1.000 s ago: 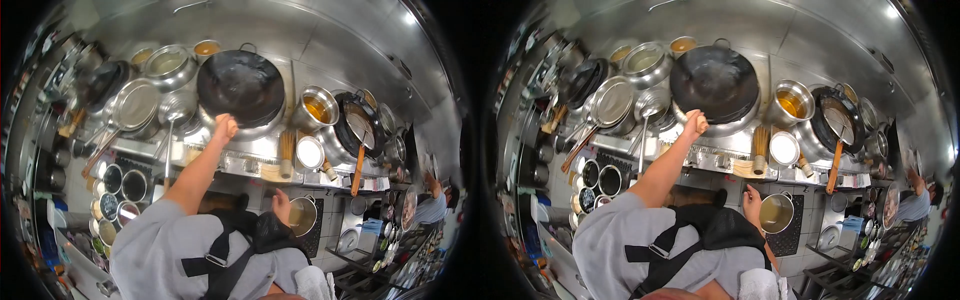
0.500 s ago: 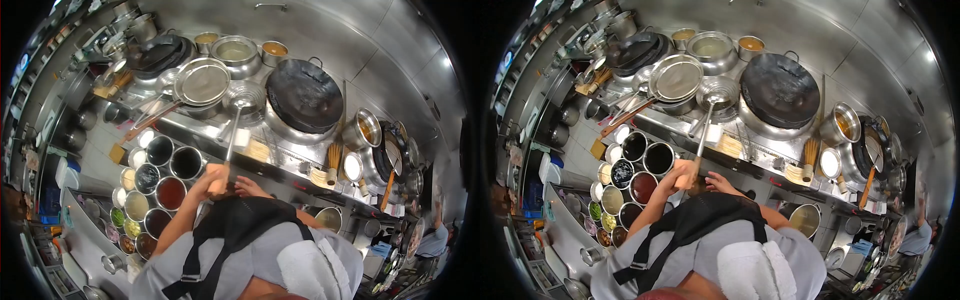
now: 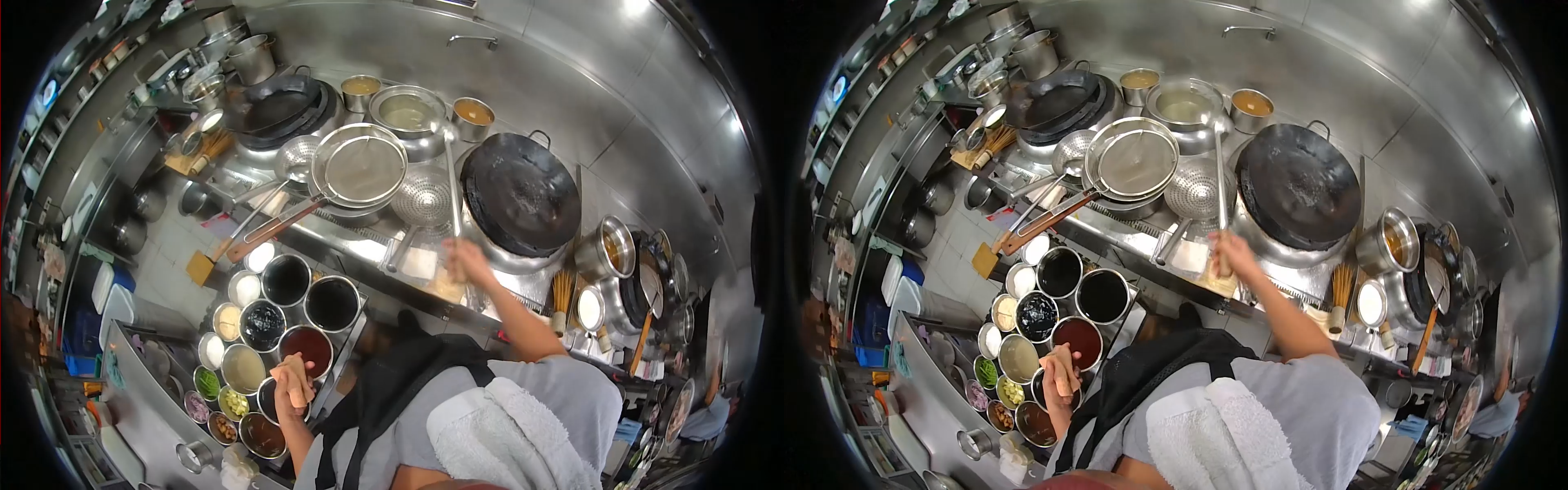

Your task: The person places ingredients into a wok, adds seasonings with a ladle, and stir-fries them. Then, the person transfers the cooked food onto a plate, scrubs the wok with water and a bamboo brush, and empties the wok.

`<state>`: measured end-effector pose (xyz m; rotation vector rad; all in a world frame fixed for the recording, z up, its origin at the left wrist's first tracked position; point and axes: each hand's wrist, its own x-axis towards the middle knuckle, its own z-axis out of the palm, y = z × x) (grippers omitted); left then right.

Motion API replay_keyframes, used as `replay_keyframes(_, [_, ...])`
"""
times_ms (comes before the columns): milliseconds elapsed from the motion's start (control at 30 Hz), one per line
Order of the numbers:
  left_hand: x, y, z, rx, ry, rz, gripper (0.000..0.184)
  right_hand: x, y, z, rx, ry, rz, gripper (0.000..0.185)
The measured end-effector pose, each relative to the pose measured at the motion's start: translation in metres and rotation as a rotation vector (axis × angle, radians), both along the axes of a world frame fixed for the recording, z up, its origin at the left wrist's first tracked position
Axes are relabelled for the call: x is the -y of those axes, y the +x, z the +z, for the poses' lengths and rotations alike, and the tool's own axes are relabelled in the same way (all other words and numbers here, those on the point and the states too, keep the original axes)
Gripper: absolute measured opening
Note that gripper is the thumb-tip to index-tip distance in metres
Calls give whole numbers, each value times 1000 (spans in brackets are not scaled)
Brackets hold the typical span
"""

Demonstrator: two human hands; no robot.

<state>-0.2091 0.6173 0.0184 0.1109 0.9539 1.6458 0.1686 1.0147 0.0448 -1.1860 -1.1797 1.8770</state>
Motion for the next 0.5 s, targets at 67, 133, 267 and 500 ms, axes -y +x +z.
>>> replay_keyframes(67, [-22,7,-1,-10,4,13,77,-72,10,36,72,57,-37,31])
replay_keyframes(133, [-48,13,3,-37,44,31,75,-159,22,20,441,521,-186,32])
replay_keyframes(267, [-89,33,27,-102,57,50,77,-291,-1,-3,688,754,-193,30])
replay_keyframes(500, [-121,59,15,-43,-15,100,83,-444,-38,-82,-87,-286,63,31])
